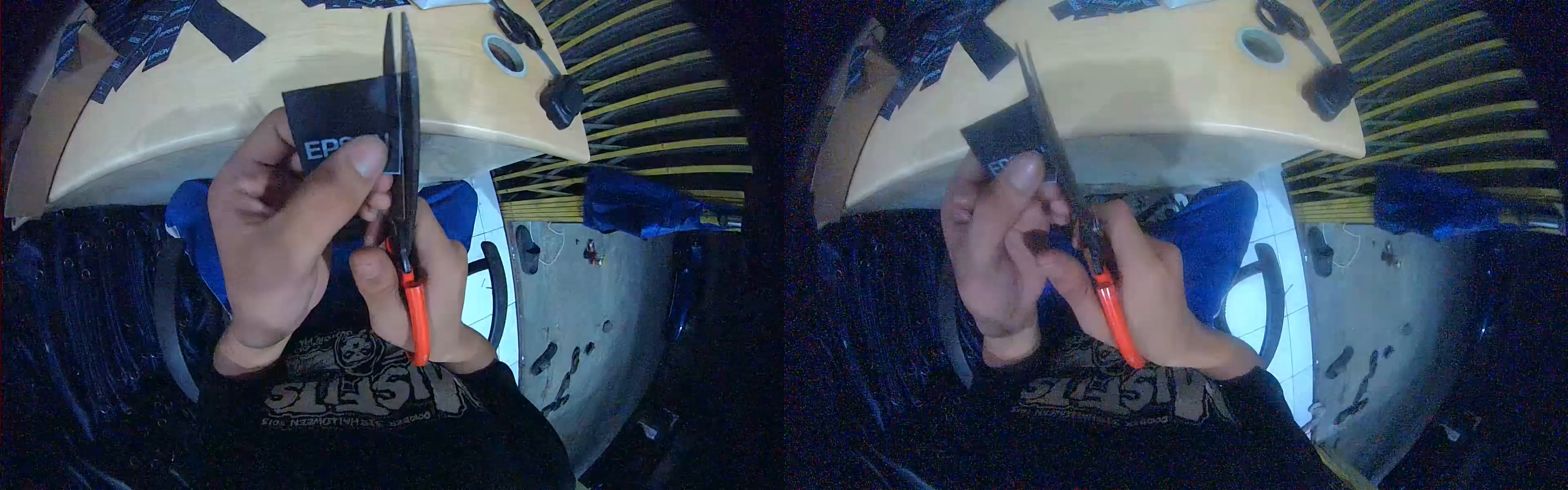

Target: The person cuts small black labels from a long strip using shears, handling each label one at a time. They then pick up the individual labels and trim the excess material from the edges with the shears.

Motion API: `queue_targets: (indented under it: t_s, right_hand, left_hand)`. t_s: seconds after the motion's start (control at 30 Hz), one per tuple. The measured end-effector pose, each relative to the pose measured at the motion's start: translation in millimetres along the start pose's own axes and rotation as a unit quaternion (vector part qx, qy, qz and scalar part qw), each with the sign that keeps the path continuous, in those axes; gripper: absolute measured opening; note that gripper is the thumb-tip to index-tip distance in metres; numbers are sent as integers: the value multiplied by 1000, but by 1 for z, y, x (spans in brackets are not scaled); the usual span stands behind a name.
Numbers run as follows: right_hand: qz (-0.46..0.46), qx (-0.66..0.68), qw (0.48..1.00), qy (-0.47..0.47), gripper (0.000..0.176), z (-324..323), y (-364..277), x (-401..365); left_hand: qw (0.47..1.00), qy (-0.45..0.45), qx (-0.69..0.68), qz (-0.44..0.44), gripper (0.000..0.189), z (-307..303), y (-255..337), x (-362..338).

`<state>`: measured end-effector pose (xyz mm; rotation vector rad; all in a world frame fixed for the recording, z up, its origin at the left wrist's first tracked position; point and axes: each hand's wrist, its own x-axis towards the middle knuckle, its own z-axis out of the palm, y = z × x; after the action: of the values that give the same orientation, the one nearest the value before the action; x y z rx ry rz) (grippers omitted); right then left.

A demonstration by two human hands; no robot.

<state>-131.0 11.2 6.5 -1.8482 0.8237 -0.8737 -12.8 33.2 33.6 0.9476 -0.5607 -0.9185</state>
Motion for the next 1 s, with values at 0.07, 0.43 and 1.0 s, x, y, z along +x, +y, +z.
queue_targets:
  t_s: [0.07, 0.43, 1.0]
  right_hand:
    - [-6, 18, 1000, 10, 39, 1, -1, 1]
    - [5, 7, 1000, -17, 54, -2, -2, 1]
    - [47, 90, 994, -48, 64, -4, -3, -7]
  left_hand:
    - [1000, -6, -16, -14, 18, -1, 1, 0]
    - [998, -51, 36, 13, 25, -6, 3, 3]
    - [968, 7, 191, 161, 17, 2, 7, 1]
